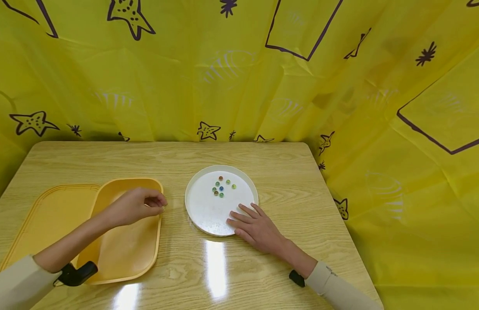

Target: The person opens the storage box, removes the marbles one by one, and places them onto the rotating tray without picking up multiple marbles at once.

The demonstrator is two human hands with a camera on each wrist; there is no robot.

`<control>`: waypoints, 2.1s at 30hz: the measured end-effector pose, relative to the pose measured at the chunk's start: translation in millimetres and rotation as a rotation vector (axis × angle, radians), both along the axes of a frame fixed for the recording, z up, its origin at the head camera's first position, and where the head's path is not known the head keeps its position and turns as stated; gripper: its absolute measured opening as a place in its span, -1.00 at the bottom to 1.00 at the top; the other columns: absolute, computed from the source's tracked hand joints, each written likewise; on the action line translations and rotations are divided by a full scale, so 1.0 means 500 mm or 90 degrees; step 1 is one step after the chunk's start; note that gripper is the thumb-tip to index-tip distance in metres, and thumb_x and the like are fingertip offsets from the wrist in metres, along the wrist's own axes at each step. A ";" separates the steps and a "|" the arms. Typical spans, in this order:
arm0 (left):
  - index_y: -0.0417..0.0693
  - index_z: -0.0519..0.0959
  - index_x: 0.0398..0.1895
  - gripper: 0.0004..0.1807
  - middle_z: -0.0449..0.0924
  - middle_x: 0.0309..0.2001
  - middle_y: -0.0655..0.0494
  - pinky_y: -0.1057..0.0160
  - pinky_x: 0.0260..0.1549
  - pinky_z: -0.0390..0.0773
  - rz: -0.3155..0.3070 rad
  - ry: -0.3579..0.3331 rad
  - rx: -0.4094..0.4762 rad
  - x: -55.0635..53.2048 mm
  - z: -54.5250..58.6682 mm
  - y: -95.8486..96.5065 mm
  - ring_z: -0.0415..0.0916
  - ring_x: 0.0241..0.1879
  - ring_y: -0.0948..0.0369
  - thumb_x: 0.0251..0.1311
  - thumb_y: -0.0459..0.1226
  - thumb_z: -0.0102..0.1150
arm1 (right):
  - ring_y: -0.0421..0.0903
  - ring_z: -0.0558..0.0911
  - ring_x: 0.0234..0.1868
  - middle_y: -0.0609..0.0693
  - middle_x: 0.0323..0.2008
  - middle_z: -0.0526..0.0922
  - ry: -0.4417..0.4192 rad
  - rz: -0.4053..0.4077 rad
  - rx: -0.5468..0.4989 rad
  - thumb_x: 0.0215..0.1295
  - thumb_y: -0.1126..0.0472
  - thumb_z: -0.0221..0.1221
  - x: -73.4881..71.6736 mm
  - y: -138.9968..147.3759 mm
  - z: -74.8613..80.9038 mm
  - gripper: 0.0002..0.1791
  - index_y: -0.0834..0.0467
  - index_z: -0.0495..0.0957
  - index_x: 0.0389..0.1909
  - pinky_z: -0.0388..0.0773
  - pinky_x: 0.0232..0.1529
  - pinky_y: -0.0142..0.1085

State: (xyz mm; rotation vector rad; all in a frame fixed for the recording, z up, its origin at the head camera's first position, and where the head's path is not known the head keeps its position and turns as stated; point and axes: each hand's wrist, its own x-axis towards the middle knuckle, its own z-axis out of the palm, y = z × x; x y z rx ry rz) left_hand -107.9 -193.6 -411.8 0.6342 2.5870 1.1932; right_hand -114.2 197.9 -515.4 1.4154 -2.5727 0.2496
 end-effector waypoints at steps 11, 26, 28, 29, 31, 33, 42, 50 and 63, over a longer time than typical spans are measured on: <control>-0.18 0.68 -0.27 -0.94 0.66 -0.32 0.16 0.27 -0.28 0.59 -0.009 -0.003 0.033 -0.046 -0.008 0.052 0.59 -0.29 0.21 0.20 -0.43 0.32 | 0.02 0.28 0.44 -0.12 0.33 0.48 0.002 0.005 -0.007 0.64 -0.14 -0.39 0.000 0.001 -0.002 -0.40 -0.07 0.52 0.33 0.09 0.40 0.08; -0.25 0.66 -0.28 -0.95 0.68 -0.33 0.07 0.16 -0.20 0.61 -0.013 -0.021 0.047 -0.117 -0.036 0.140 0.61 -0.28 0.16 0.20 -0.46 0.29 | 0.02 0.28 0.44 -0.11 0.32 0.49 -0.007 0.004 -0.012 0.64 -0.15 -0.37 -0.001 -0.001 -0.002 -0.41 -0.07 0.52 0.32 0.09 0.40 0.09; -0.25 0.66 -0.29 -0.95 0.67 -0.34 0.06 0.18 -0.21 0.61 -0.012 -0.023 0.043 -0.125 -0.043 0.152 0.60 -0.29 0.16 0.19 -0.46 0.29 | 0.02 0.28 0.44 -0.11 0.32 0.49 -0.009 0.003 -0.013 0.64 -0.15 -0.37 -0.001 0.000 -0.002 -0.41 -0.07 0.53 0.32 0.09 0.40 0.09; -0.25 0.65 -0.30 -0.95 0.67 -0.34 0.06 0.18 -0.21 0.60 -0.012 -0.023 0.040 -0.129 -0.046 0.158 0.59 -0.29 0.17 0.18 -0.47 0.30 | 0.02 0.28 0.44 -0.11 0.32 0.49 -0.009 0.003 -0.014 0.64 -0.15 -0.37 -0.001 0.000 -0.002 -0.41 -0.07 0.53 0.32 0.10 0.40 0.09; -0.27 0.65 -0.31 -0.96 0.66 -0.35 0.05 0.20 -0.22 0.60 -0.017 -0.018 0.031 -0.138 -0.053 0.169 0.58 -0.30 0.17 0.17 -0.47 0.29 | 0.01 0.27 0.45 -0.11 0.32 0.49 -0.009 0.002 -0.011 0.64 -0.15 -0.37 -0.001 0.000 -0.002 -0.41 -0.08 0.53 0.32 0.09 0.40 0.09; -0.28 0.65 -0.33 -0.95 0.65 -0.37 0.04 0.21 -0.23 0.60 -0.019 -0.016 0.022 -0.145 -0.059 0.179 0.58 -0.31 0.17 0.14 -0.48 0.28 | 0.00 0.27 0.45 -0.12 0.32 0.49 -0.008 0.002 -0.010 0.64 -0.15 -0.37 -0.001 0.000 -0.001 -0.42 -0.08 0.53 0.32 0.09 0.40 0.09; -0.28 0.65 -0.39 -0.96 0.66 -0.42 0.03 0.25 -0.30 0.58 -0.019 -0.007 -0.023 -0.161 -0.082 0.206 0.59 -0.36 0.19 0.08 -0.50 0.26 | 0.00 0.26 0.45 -0.12 0.33 0.48 -0.012 -0.001 -0.008 0.63 -0.15 -0.38 -0.001 0.001 -0.001 -0.41 -0.08 0.53 0.32 0.07 0.41 0.07; -0.24 0.64 -0.46 -0.93 0.63 -0.47 0.06 0.27 -0.33 0.55 -0.035 0.019 -0.041 -0.165 -0.097 0.221 0.56 -0.41 0.20 0.06 -0.53 0.27 | 0.01 0.26 0.45 -0.12 0.32 0.48 -0.009 -0.002 -0.005 0.63 -0.16 -0.38 0.000 0.002 -0.001 -0.41 -0.08 0.53 0.32 0.08 0.40 0.09; -0.19 0.66 -0.47 -0.94 0.59 -0.47 0.11 0.32 -0.37 0.48 -0.042 0.015 -0.084 -0.162 -0.104 0.243 0.48 -0.42 0.23 0.03 -0.48 0.31 | 0.00 0.27 0.45 -0.12 0.33 0.48 -0.020 -0.007 -0.007 0.64 -0.15 -0.38 0.000 0.000 0.000 -0.40 -0.07 0.54 0.31 0.05 0.42 0.06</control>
